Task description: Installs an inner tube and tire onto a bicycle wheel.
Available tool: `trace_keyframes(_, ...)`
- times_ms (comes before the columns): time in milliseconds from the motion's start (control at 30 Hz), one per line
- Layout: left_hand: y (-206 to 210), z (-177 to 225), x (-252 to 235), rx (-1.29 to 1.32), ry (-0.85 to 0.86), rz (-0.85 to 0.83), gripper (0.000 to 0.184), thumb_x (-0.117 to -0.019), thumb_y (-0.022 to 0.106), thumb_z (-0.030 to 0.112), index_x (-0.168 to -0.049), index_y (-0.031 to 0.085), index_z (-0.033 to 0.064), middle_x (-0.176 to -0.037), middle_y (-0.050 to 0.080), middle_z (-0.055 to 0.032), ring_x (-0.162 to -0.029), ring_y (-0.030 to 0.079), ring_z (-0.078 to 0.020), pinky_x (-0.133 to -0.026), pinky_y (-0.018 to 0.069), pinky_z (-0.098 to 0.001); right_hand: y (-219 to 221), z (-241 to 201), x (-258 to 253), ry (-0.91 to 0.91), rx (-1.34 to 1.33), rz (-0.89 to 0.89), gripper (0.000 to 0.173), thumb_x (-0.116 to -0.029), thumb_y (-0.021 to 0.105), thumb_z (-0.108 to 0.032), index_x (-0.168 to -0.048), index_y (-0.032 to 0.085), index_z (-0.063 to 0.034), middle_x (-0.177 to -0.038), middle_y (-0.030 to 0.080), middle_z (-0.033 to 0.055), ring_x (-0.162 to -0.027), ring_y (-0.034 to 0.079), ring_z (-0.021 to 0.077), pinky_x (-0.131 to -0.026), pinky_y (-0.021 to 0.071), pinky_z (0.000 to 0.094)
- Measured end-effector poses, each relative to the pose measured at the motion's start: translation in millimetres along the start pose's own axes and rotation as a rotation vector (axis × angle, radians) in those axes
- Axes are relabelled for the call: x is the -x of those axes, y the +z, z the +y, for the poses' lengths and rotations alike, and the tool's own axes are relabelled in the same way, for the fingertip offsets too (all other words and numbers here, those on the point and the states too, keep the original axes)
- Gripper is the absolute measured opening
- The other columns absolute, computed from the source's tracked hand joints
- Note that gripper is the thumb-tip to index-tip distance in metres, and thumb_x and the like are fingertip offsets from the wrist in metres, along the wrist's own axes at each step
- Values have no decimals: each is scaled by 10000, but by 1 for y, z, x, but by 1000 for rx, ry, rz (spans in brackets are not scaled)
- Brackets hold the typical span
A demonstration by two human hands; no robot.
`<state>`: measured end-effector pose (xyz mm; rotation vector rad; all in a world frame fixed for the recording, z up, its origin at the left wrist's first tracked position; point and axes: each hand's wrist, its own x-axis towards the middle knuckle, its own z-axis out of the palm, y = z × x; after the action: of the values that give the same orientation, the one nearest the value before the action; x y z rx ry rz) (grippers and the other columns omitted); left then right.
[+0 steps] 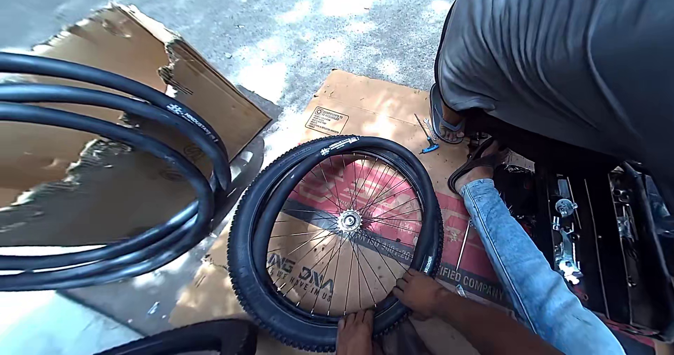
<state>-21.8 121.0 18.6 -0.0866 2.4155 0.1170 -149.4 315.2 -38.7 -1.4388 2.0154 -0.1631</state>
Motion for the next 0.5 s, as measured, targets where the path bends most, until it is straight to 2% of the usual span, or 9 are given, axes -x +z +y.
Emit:
trace_keyframes(67,1,-13,6,-27,-10,33,518,-784,717,186,-1298,679,140,-1250,703,-89,-1225,616,-317,-1157,337,-542,-4,-18,-4,6,-60,-49,591,-826,807,-262,-1296,566,4,-1225,641,230,-1134,625,421,-1034,452,594)
trace_keyframes(167,5,-31,18,-113,11,141,536,-757,728,83,-1291,684,120,-1238,680,-145,-1239,596,-373,-1224,206,-612,-4,-45,-12,42,-179,-42,551,-831,803,-323,-1237,586,-20,-1127,683,214,-1065,664,415,-975,497,611)
trace_keyframes(233,3,-42,17,-178,16,208,574,-713,780,46,-1274,686,123,-1262,652,-187,-1265,569,-411,-1210,220,-643,-19,-58,-28,82,-217,-116,511,-825,804,-339,-1175,613,-20,-1046,692,215,-971,677,427,-848,527,631)
trace_keyframes(300,10,-47,22,-185,71,252,829,-620,896,171,-1398,612,143,-1429,563,-239,-1396,460,-461,-1190,248,-664,-25,-66,-40,76,-258,-181,530,-809,810,-354,-1186,620,-33,-1034,697,213,-957,681,427,-817,530,638)
trace_keyframes(333,12,-43,23,-177,117,249,976,-602,931,276,-1483,534,140,-1481,520,-251,-1426,427,-468,-1187,256,-668,-24,-66,-41,70,-296,-174,574,-799,817,-352,-1239,605,-50,-1063,698,210,-986,681,424,-838,528,638)
trace_keyframes(367,13,-36,19,-155,158,267,1015,-616,931,327,-1512,499,123,-1474,534,-242,-1408,459,-451,-1180,280,-659,-23,-62,-38,57,-338,-128,625,-786,829,-341,-1296,591,-68,-1113,699,200,-1037,679,412,-881,524,633)
trace_keyframes(400,14,-30,15,-127,172,287,944,-679,899,329,-1507,503,108,-1433,576,-217,-1360,520,-419,-1172,309,-640,-19,-58,-32,22,-363,-55,666,-773,839,-328,-1332,582,-72,-1186,689,184,-1107,666,390,-946,513,612)
trace_keyframes(433,18,-27,13,-100,160,319,781,-750,847,280,-1457,561,110,-1376,623,-183,-1298,581,-381,-1161,344,-615,-11,-56,-25,-32,-373,22,733,-766,847,-309,-1393,547,-75,-1294,647,170,-1204,620,369,-1042,468,576)
trace_keyframes(500,29,-25,13,-45,116,354,549,-818,779,197,-1346,654,112,-1347,646,-147,-1268,606,-343,-1177,338,-588,-1,-48,-6,-102,-381,161,846,-804,829,-333,-1532,447,-132,-1507,515,151,-1388,493,351,-1181,366,523)
